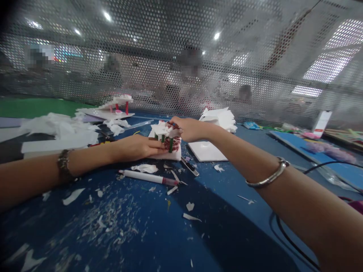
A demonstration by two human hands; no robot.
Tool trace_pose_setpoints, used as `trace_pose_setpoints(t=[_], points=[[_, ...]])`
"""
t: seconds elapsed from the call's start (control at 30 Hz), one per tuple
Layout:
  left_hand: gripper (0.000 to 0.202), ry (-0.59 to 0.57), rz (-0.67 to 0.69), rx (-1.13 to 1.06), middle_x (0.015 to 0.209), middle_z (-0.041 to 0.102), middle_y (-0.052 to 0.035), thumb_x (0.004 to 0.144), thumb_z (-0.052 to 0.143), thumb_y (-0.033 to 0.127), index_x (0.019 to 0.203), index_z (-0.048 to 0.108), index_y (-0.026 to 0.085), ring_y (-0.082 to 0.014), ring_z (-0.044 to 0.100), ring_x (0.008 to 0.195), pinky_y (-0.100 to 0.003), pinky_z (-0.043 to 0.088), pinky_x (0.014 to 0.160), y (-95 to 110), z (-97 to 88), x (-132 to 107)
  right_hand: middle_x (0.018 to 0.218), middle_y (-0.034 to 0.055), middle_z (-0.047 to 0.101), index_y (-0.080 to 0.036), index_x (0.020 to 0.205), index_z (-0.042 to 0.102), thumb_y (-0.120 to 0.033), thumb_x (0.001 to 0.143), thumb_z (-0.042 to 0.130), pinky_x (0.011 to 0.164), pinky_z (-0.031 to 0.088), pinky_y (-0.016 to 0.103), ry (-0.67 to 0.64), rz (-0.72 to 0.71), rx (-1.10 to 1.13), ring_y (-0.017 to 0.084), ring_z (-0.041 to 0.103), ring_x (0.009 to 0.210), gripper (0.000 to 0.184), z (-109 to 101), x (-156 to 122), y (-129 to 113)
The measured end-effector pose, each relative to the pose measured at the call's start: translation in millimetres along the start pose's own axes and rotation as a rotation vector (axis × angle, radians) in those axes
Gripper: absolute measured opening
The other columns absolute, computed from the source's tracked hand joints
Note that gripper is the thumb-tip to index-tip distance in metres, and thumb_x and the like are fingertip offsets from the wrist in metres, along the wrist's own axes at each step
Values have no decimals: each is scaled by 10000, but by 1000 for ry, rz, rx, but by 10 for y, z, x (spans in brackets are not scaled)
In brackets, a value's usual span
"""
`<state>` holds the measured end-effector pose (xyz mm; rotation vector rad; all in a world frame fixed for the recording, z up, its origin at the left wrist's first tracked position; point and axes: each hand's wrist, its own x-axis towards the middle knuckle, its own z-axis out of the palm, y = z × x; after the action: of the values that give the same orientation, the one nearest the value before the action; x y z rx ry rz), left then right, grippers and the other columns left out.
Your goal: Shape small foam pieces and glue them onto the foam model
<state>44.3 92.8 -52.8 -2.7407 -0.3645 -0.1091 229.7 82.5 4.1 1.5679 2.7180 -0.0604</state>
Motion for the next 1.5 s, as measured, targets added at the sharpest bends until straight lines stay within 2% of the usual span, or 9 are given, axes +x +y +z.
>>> trace_pose_setpoints(t=[0.13, 0.27, 0.37, 0.47, 0.77, 1.07, 1.23, 1.4, 1.5], points=[[264, -46, -25, -21, 921, 633, -44, 845, 327, 165, 964, 563, 155, -139, 581, 765, -217, 383, 576, -12, -29, 57, 1024, 105, 555, -162, 1094, 411, -182, 620, 440, 671, 385, 303, 1, -4, -3, 227, 525, 858, 475, 1, 13, -4], [298, -47, -6, -11, 1052, 588, -35, 828, 342, 118, 1051, 523, 197, -143, 575, 835, -213, 389, 565, -14, -67, 49, 994, 111, 560, -165, 1096, 398, -209, 642, 447, 643, 388, 309, -21, 7, -20, 226, 531, 817, 459, -16, 30, 3], [290, 19, -47, -5, 1038, 593, -64, 836, 342, 127, 1065, 516, 156, -161, 556, 908, -227, 418, 615, 14, -66, 55, 1003, 114, 554, -170, 1091, 396, -256, 667, 447, 652, 392, 324, -32, 0, 0, 232, 526, 825, 436, -34, 32, -5], [287, 81, -132, -8, 944, 623, -100, 859, 325, 210, 1009, 549, 112, -178, 570, 875, -257, 431, 646, 52, -32, 100, 1000, 113, 556, -167, 1069, 412, -273, 655, 467, 665, 391, 328, -42, -20, 17, 234, 522, 831, 431, -42, 25, -38], [211, 102, -259, -140, 893, 627, -72, 812, 417, 234, 865, 605, 152, -183, 598, 764, -260, 419, 578, 84, 13, 78, 1010, 113, 553, -162, 1050, 417, -270, 649, 458, 657, 391, 313, -32, 11, 15, 231, 522, 837, 416, -41, -2, -107], [215, 226, -247, -264, 899, 636, -47, 808, 422, 233, 865, 622, 179, -149, 580, 798, -255, 410, 690, 49, 111, 106, 1050, 123, 538, -166, 1076, 398, -246, 659, 452, 677, 395, 323, -39, 13, 9, 237, 520, 861, 428, -30, -8, -103], [184, 214, -320, -278, 766, 651, -43, 778, 467, 224, 781, 645, 176, -139, 581, 706, -231, 392, 597, 32, 65, 83, 1078, 129, 522, -152, 1132, 360, -241, 663, 437, 692, 395, 331, -51, 15, 6, 237, 519, 871, 483, -13, -10, -74], [185, 151, -223, -257, 842, 635, -68, 763, 477, 218, 849, 628, 156, -151, 579, 728, -243, 396, 611, 24, 48, 84, 1068, 127, 529, -159, 1127, 365, -232, 654, 441, 694, 395, 334, -47, 11, 10, 243, 519, 875, 484, -14, -21, -82], [216, 130, -234, -216, 848, 628, -76, 795, 432, 230, 878, 613, 148, -163, 583, 737, -256, 404, 619, 44, 51, 93, 1077, 134, 524, -156, 1135, 360, -227, 645, 451, 697, 395, 333, -48, 17, 1, 248, 518, 881, 503, -10, -19, -82]])
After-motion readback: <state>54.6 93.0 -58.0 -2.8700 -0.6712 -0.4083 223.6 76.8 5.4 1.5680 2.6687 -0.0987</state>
